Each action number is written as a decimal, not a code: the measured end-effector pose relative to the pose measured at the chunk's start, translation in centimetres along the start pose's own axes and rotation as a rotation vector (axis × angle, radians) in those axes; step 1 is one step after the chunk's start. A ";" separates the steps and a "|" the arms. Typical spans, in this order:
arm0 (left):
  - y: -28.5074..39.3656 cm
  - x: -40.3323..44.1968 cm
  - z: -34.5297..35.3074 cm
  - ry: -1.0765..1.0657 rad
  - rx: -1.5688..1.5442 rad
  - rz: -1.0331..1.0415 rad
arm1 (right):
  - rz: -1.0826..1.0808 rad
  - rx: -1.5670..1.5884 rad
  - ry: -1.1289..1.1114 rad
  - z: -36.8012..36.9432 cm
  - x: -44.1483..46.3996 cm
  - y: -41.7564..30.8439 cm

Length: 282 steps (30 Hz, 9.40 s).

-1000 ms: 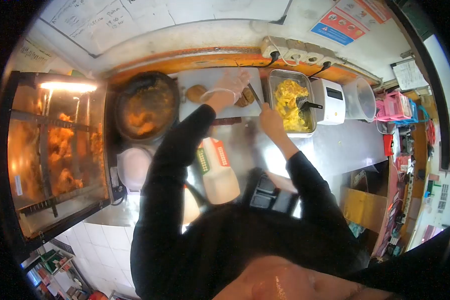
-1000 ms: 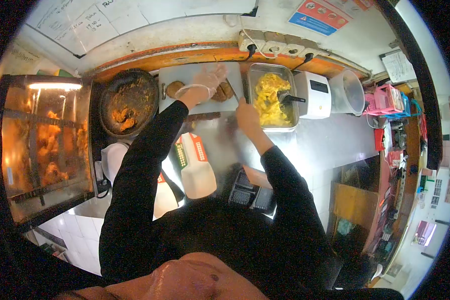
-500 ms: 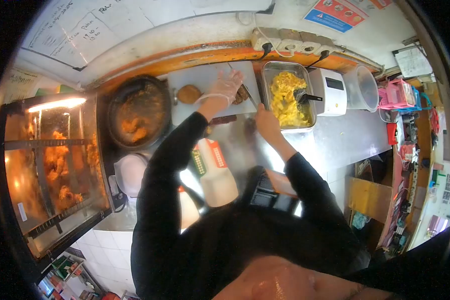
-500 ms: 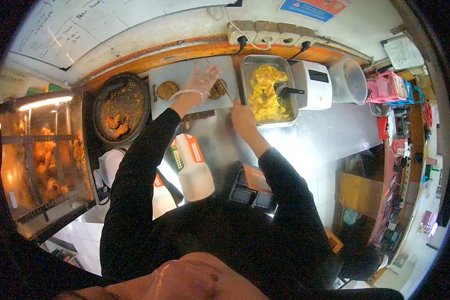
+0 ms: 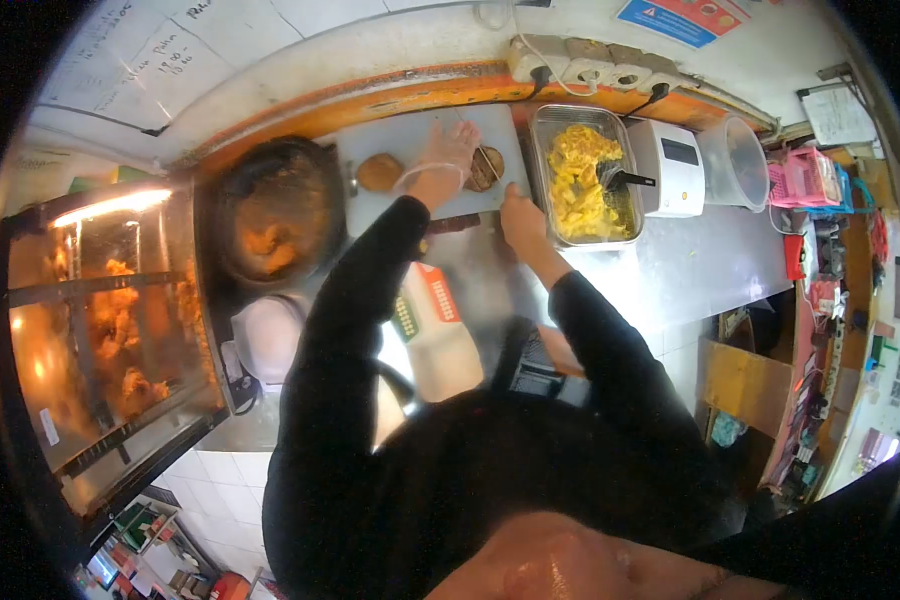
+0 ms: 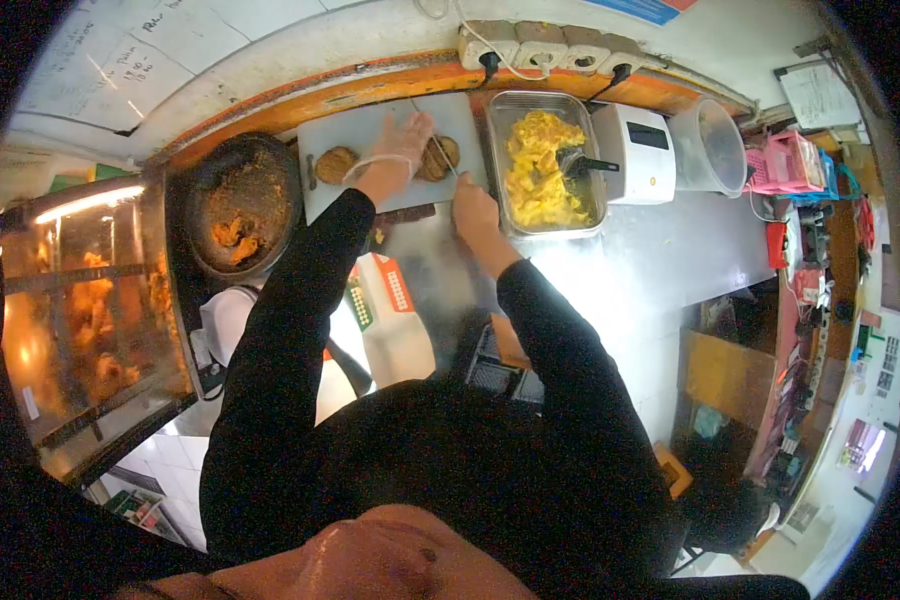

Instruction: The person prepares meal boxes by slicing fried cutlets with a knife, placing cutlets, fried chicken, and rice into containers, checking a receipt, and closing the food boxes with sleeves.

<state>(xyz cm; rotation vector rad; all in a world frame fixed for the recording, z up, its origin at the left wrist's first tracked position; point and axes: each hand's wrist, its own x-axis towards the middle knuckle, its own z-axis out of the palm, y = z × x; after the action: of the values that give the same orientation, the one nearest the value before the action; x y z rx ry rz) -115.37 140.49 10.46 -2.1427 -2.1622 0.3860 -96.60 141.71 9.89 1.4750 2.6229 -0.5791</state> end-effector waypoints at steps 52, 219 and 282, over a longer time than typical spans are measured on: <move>8.6 -23.5 -9.8 -0.606 -0.643 0.363 | -0.017 0.345 0.073 -15.1 -15.1 8.5; 1.4 -3.1 -3.7 0.030 -1.006 -0.271 | 0.045 0.139 0.027 -3.0 -2.6 2.6; -3.2 -2.5 -2.8 0.018 -0.302 0.159 | 0.087 0.135 0.007 -0.9 -3.3 -2.5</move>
<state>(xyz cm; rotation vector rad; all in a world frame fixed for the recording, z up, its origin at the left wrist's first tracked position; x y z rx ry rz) -117.80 138.34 14.21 -2.4713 -2.1658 0.0489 -96.85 138.22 12.28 1.6210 2.5550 -0.7567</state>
